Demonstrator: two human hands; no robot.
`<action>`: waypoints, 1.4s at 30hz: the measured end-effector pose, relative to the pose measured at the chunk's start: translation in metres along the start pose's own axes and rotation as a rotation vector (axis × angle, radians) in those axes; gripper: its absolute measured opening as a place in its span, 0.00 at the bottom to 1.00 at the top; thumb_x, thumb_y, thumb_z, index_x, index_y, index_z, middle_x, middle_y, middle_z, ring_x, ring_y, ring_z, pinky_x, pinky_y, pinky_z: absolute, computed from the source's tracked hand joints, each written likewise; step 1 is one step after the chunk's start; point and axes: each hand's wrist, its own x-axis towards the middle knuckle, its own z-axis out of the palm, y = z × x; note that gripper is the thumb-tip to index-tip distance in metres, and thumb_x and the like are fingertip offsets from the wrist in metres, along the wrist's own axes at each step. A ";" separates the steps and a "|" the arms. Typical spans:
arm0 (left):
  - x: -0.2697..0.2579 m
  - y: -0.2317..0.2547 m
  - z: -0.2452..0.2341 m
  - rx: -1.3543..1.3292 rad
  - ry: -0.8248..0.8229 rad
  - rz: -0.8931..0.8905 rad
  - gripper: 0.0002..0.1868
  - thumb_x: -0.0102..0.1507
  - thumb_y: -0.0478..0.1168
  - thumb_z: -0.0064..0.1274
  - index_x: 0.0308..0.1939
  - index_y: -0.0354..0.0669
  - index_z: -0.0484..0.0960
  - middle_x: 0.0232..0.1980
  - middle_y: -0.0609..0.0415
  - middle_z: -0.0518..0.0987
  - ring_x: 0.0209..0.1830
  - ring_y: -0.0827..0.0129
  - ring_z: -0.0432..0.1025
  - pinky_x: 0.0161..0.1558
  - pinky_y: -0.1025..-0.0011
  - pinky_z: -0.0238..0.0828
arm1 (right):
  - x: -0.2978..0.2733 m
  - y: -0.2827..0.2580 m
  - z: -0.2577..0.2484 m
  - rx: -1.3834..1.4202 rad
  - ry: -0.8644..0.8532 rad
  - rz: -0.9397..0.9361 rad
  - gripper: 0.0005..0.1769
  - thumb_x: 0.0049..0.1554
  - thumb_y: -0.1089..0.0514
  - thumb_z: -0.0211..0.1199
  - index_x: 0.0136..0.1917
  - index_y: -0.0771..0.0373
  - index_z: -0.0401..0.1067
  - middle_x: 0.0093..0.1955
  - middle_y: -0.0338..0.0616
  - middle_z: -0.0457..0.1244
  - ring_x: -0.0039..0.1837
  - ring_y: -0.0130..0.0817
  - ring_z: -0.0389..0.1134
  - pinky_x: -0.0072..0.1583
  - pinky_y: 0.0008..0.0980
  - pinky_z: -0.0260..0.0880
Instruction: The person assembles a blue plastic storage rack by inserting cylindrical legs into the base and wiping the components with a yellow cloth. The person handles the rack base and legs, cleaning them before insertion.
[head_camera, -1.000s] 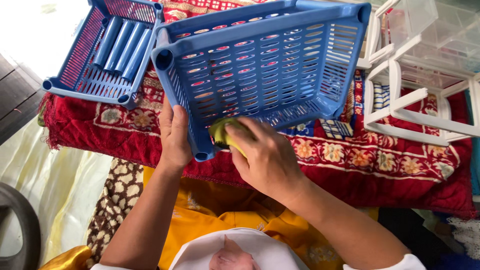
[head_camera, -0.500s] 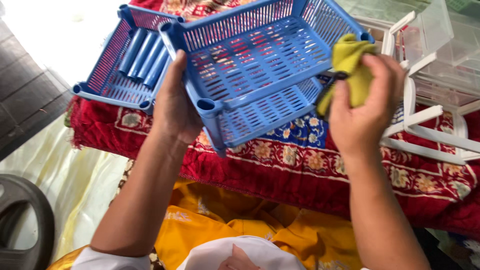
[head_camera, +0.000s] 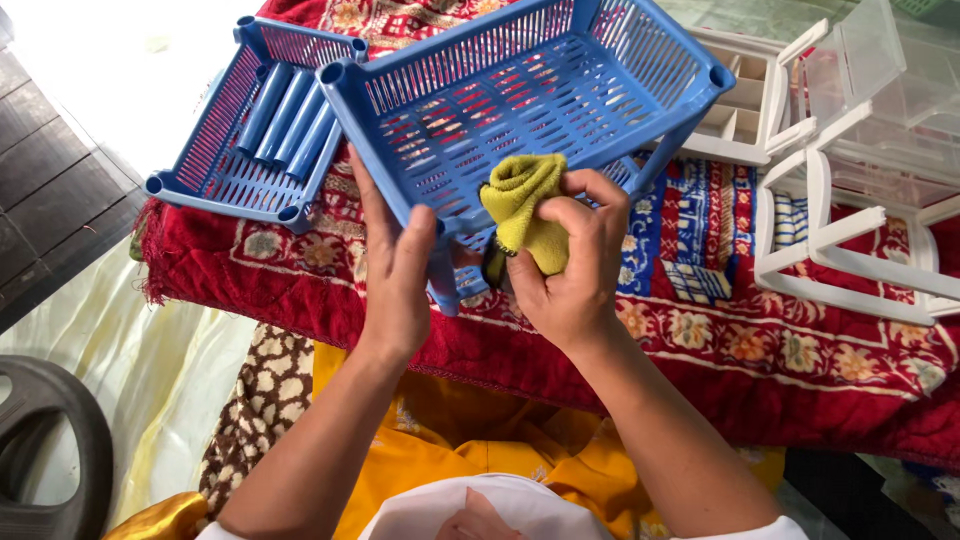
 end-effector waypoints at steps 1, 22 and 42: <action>-0.002 0.002 0.001 -0.102 0.023 -0.120 0.50 0.71 0.58 0.44 0.85 0.57 0.26 0.54 0.46 0.76 0.31 0.64 0.73 0.31 0.63 0.75 | -0.002 0.002 -0.001 -0.005 0.026 -0.009 0.25 0.56 0.65 0.70 0.63 0.63 0.61 0.65 0.55 0.57 0.69 0.50 0.59 0.68 0.46 0.60; 0.039 0.027 -0.017 -0.479 0.068 -0.346 0.40 0.67 0.71 0.45 0.55 0.33 0.75 0.35 0.51 0.74 0.31 0.66 0.74 0.35 0.63 0.79 | 0.039 0.023 -0.005 -0.010 -0.033 0.167 0.23 0.60 0.69 0.71 0.67 0.60 0.73 0.69 0.53 0.61 0.70 0.48 0.69 0.71 0.38 0.76; 0.032 -0.012 -0.016 -0.426 -0.027 -0.067 0.41 0.73 0.44 0.40 0.86 0.50 0.39 0.51 0.50 0.77 0.35 0.72 0.72 0.34 0.72 0.74 | -0.061 0.028 0.019 0.017 -0.507 0.285 0.26 0.52 0.63 0.71 0.65 0.56 0.73 0.66 0.45 0.63 0.57 0.45 0.74 0.53 0.36 0.80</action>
